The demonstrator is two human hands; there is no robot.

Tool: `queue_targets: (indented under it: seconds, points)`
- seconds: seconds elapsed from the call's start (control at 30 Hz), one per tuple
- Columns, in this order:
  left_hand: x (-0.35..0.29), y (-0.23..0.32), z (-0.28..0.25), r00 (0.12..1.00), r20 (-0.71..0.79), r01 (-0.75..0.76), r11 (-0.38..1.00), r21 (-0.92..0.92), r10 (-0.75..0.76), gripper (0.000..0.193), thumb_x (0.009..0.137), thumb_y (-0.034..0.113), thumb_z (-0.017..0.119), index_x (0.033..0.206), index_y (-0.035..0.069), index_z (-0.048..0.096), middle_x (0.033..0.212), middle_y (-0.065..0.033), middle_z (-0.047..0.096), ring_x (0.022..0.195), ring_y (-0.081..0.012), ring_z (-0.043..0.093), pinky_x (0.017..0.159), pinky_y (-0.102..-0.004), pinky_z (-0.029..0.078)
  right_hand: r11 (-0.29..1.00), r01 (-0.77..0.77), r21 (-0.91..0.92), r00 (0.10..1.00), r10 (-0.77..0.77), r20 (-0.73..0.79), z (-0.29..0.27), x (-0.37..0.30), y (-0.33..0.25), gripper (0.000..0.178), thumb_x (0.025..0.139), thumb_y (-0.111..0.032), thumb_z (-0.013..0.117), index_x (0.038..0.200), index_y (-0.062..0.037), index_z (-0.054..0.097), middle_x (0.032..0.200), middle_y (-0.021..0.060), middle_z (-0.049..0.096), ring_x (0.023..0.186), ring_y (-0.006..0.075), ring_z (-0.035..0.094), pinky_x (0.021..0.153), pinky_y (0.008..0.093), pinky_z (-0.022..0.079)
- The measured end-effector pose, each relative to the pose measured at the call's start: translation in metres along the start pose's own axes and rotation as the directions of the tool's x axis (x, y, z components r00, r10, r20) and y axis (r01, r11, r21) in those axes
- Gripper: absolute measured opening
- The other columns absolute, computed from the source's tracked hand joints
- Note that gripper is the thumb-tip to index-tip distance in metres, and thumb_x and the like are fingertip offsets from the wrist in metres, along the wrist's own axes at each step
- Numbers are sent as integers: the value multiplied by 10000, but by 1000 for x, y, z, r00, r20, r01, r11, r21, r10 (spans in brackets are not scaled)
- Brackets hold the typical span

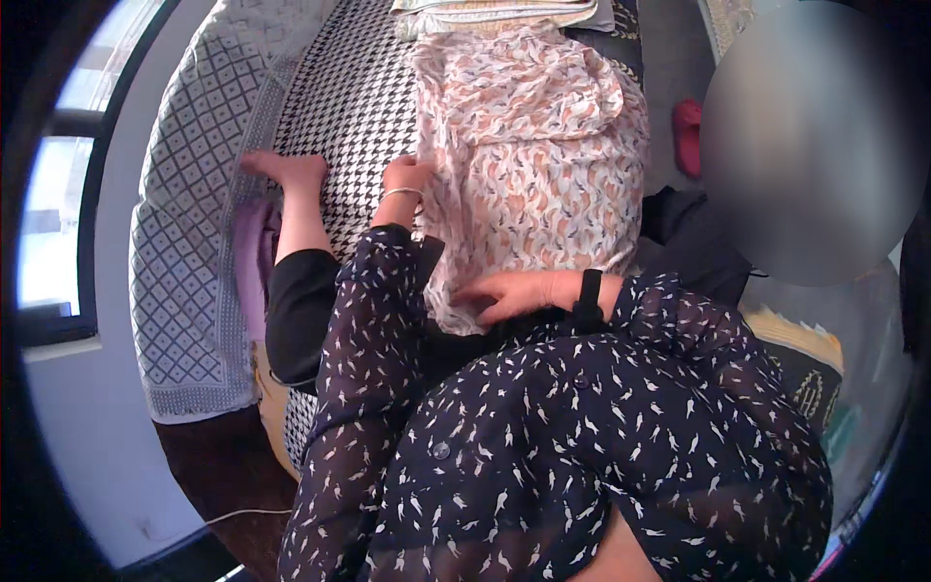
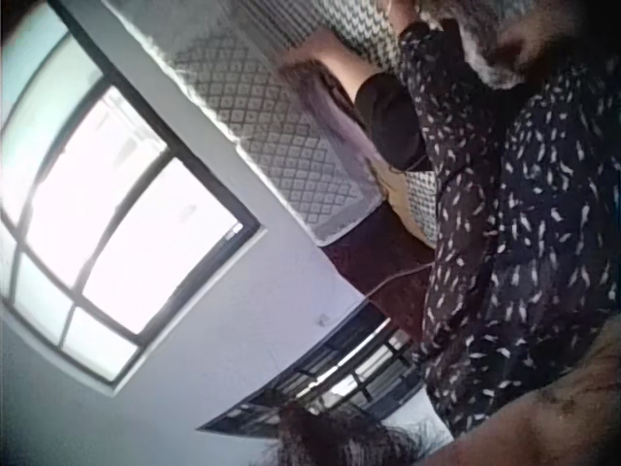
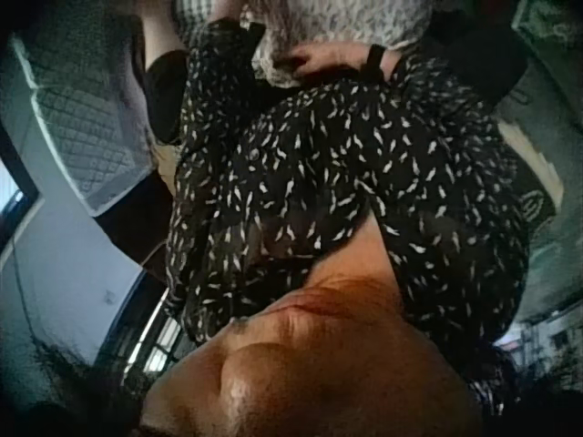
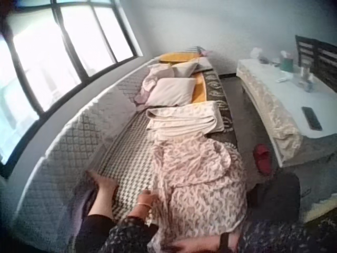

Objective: The recorder is sitting on a sofa and folding various articles of clothing and towels into a pile.

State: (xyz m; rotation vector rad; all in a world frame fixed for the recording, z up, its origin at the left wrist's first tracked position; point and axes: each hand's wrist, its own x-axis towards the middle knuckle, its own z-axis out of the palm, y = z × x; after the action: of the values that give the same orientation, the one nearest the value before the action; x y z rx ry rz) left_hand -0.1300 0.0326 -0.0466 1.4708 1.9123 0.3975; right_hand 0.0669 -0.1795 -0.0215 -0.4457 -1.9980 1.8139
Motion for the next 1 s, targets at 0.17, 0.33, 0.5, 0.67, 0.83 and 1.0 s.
queue_targets:
  seconds: [0.17,0.33,0.5,0.67,0.83,1.0]
  points:
    - [7,-28,-27,964,-252,116,985,125,-81,353,673,314,768,835,15,673,725,-126,676,636,-236,641,648,-365,510,997,-51,50,998,49,41,-1,-5,-2,628,812,-282,673,1340,-11,467,1172,176,607,1037,248,581,906,356,458]
    - [-8,-6,-23,844,-413,-280,938,204,342,500,697,298,782,1080,28,608,1047,-156,607,989,-319,568,887,-404,447,983,-148,111,985,137,102,-15,-9,-26,541,833,-270,670,1283,-5,526,1105,159,647,980,233,611,879,348,481]
    - [16,66,0,631,-327,-665,708,240,704,393,761,201,739,1094,40,603,1110,-161,579,1031,-315,548,887,-378,464,993,-20,114,944,56,-326,-86,-30,-43,343,860,-180,640,1147,4,607,1040,88,660,916,158,616,846,297,492]
    - [101,107,-3,573,-393,-604,695,391,719,557,808,271,710,1244,-25,528,1195,-235,575,1129,-365,537,931,-411,465,987,-99,128,638,162,-753,-163,-68,-53,397,861,-154,645,1224,-22,551,1008,63,652,821,100,612,707,265,520]
    - [175,111,-3,994,-105,31,997,-69,-38,783,716,375,780,1291,-49,459,953,-195,659,826,-313,645,718,-386,516,955,-182,236,447,294,-845,-209,-90,-56,663,850,-134,656,1427,-43,343,1151,126,606,719,93,613,577,235,492]
    - [210,95,-17,929,-364,-85,996,-37,66,400,823,365,725,975,8,631,754,-88,665,585,-160,609,541,-341,500,958,-130,256,567,284,-773,-232,-76,-36,670,867,-85,643,1452,-69,316,1396,133,432,885,147,641,706,248,519]
